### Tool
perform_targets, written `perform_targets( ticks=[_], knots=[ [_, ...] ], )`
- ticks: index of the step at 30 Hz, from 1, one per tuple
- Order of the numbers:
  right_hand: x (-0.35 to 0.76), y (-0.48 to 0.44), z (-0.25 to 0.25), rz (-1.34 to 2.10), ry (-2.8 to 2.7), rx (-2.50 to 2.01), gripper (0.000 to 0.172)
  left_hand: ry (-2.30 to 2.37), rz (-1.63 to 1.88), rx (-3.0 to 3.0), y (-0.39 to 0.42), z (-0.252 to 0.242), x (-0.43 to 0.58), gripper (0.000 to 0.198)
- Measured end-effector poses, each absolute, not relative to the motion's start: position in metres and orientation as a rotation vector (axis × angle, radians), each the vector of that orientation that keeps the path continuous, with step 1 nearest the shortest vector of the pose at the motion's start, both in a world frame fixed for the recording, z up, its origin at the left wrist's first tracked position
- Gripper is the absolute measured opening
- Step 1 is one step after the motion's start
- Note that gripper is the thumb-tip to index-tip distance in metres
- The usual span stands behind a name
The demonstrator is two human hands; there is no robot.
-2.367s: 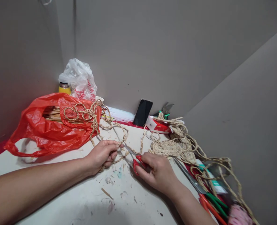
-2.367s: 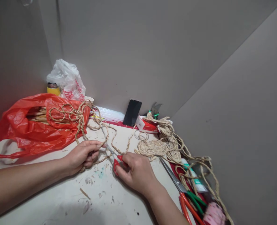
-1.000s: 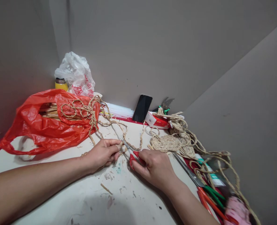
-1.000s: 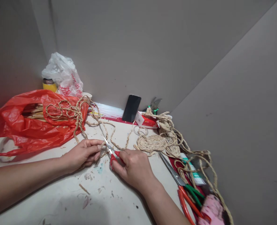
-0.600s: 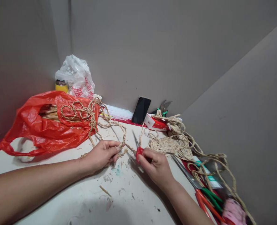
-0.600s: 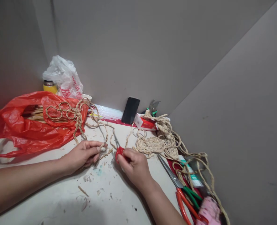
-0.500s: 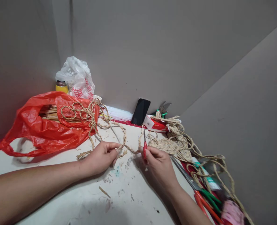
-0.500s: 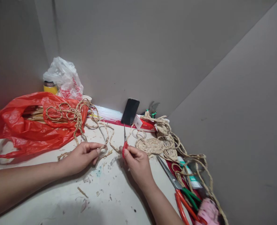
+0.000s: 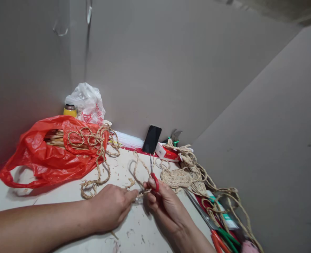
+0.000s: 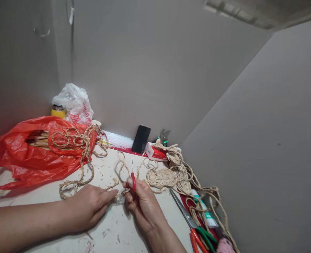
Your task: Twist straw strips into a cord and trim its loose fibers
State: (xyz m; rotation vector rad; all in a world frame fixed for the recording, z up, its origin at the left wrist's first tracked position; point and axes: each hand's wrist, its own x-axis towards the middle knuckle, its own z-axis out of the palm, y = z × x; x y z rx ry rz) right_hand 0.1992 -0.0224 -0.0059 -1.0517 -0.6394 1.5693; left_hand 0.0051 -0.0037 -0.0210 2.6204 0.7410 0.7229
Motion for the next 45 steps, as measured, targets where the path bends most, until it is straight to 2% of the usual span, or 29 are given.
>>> perform_targets(
  ticks=[6,11,15,19,23,30,34,40,45],
  knots=[
    [0.194,-0.022,-0.004,1.439,-0.481,-0.933,0.03,0.759,0.752,2.459,-0.004,-0.016,0.008,0.029],
    [0.191,-0.021,-0.001,1.374,-0.371,-0.893,0.031,0.694,0.644,2.502,-0.005,-0.013,0.009,0.026],
    [0.193,-0.022,0.004,1.366,-0.437,-0.872,0.029,0.615,0.697,2.535,-0.008,-0.014,0.009,0.027],
    [0.194,-0.025,0.007,1.394,-0.662,-0.873,0.026,0.642,0.767,2.185,-0.012,-0.005,0.011,0.029],
    [0.19,-0.028,0.003,1.461,-0.779,-0.872,0.024,0.703,0.639,1.773,-0.011,0.0,0.015,0.042],
    [0.191,-0.028,-0.004,1.516,-0.714,-0.824,0.024,0.617,0.559,1.231,-0.007,-0.007,0.022,0.046],
    [0.196,-0.026,0.0,1.538,-0.669,-0.747,0.021,0.579,0.511,1.22,-0.003,-0.006,0.02,0.043],
    [0.208,-0.022,0.01,1.466,-0.626,-0.722,0.024,0.686,0.541,1.424,0.0,0.001,0.016,0.021],
    [0.222,-0.015,0.018,1.343,-0.535,-0.721,0.032,0.837,0.663,1.853,0.005,0.0,0.011,0.028]
  ],
)
